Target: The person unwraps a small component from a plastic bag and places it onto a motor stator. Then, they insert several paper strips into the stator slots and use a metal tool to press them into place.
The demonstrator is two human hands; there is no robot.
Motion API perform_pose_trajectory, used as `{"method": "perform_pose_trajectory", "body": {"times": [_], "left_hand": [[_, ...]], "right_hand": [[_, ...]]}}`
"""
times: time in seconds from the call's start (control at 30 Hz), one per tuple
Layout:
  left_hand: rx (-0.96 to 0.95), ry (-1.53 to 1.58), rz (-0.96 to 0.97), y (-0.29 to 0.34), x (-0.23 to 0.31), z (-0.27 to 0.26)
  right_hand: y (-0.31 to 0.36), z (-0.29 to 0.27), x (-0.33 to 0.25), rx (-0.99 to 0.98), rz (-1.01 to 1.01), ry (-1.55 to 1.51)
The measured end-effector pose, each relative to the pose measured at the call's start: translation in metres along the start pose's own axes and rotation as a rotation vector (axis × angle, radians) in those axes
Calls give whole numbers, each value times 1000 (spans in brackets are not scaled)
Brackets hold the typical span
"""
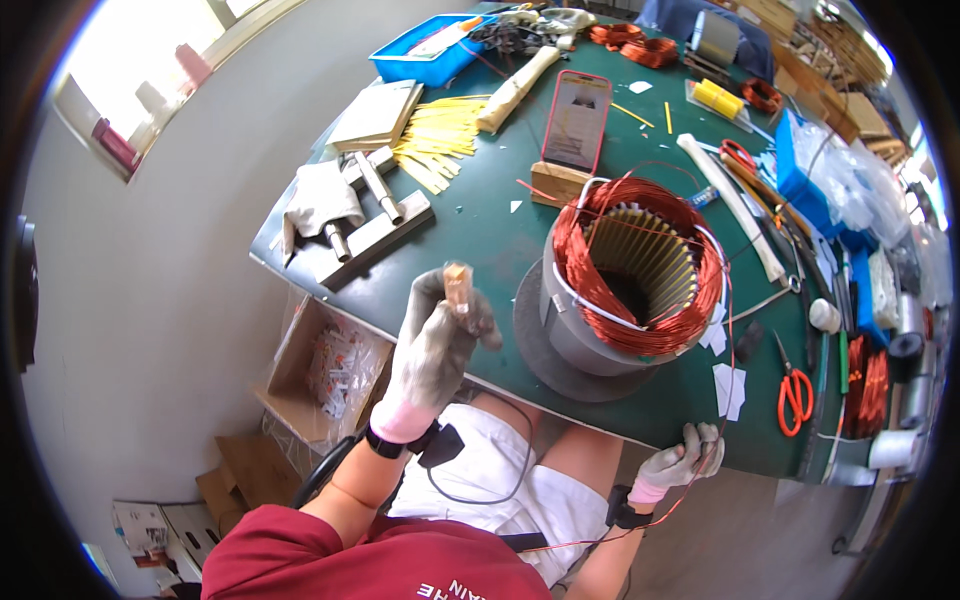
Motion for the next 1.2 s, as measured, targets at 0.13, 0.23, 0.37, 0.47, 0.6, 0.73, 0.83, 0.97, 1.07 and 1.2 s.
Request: {"method": "perform_pose_trajectory", "body": {"times": [0.13,0.23,0.37,0.47,0.6,0.73,0.83,0.97,1.07,1.2], "left_hand": [[-12,-65,67,-6,3,4],[16,-219,266,0,17,8],[87,-476,352,4,25,5],[99,-337,292,6,29,11],[66,-352,274,17,36,16],[-20,-651,751,45,82,33],[-50,-501,985,68,112,49],[-412,-150,823,69,114,60],[-483,37,853,75,115,62],[-713,115,611,68,118,73]], "right_hand": [[2,2,2,-4,-6,-31],[7,3,4,20,8,-56],[7,1,4,38,6,-47],[9,0,8,28,17,-71],[9,1,8,18,28,-23],[9,5,7,-6,21,-10],[7,5,9,-10,14,-73],[6,3,8,3,-9,-72],[3,0,2,12,-20,-57],[4,-2,4,1,-36,-30]]}}
Point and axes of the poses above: each hand's wrist, its own y-axis away from the middle knuckle, its own z-axis out of the palm, x = y × z, the point moved 8 cm from there along -y, towards the middle knuckle, and after that the axes turned 7 degrees about x, right-handed, at the moved point
